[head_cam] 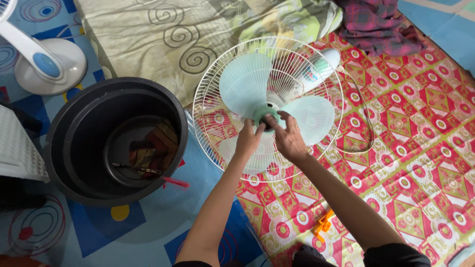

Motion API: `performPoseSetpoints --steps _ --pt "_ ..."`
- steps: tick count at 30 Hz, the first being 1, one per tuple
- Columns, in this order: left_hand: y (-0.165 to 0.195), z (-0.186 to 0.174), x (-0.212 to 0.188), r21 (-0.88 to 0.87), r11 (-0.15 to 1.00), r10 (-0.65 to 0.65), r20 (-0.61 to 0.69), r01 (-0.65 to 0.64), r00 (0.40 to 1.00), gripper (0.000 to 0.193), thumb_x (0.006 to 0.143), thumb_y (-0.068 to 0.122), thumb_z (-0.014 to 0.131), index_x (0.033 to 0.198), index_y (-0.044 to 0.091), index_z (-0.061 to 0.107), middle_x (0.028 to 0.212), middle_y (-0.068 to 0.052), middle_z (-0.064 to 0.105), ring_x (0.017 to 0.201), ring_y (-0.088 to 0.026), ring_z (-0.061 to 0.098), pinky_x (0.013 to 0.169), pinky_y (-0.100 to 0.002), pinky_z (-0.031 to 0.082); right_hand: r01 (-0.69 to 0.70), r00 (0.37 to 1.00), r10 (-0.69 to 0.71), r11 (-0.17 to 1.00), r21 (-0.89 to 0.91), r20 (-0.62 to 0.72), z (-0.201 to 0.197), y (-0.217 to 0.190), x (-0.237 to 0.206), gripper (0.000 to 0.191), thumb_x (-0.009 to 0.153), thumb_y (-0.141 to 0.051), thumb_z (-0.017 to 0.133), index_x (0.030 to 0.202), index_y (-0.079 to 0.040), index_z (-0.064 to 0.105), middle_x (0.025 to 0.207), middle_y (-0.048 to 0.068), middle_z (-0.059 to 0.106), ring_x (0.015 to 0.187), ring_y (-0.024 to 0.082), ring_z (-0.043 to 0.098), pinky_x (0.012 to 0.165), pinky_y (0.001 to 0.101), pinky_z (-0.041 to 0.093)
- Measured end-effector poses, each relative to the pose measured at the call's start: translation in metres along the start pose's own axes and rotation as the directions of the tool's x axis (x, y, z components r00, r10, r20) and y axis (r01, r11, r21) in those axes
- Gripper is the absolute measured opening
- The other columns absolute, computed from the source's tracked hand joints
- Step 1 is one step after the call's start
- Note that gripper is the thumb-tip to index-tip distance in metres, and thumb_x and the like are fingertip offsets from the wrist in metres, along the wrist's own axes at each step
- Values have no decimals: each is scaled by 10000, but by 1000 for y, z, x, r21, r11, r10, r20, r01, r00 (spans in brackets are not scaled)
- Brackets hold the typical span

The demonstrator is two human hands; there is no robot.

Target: The person disassembles an electric fan on a bed, using a screwdriver to loosen the rear grille and remove the blade assembly, then reattaches the blades and secures the fan components back together by hand.

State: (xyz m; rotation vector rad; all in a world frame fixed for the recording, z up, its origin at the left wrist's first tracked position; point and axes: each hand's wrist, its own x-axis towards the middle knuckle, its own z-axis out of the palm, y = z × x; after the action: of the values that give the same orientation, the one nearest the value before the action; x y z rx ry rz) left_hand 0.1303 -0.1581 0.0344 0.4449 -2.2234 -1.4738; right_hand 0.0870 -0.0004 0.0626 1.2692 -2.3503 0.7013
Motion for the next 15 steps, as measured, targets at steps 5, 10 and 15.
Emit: performPoseSetpoints --steps 5,10,15 --pt "19 0 -10 388 918 156 -174 -78 972 424 883 308 746 1119 18 547 1002 -170 654 950 -382 666 772 -506 521 -107 988 118 988 115 -97 8 -4 -3 528 884 -69 732 1358 -27 502 1217 209 577 1122 414 574 972 493 483" --pt "10 5 -28 353 845 454 -78 -401 888 417 901 -9 602 1314 -30 549 1121 -197 604 1026 -374 635 859 -453 537 -21 985 71 953 302 -154 13 -10 -6 701 810 168 475 1493 18 422 1367 278 587 1254 465 579 1058 500 498" --pt "-13 1 -35 306 896 346 -25 -322 938 276 932 -16 610 1206 -29 575 1103 -199 597 1044 -382 625 896 -467 527 -432 863 501 794 428 -59 15 -20 -15 771 837 147 476 1563 -33 288 1352 219 616 1234 390 641 1021 454 527"
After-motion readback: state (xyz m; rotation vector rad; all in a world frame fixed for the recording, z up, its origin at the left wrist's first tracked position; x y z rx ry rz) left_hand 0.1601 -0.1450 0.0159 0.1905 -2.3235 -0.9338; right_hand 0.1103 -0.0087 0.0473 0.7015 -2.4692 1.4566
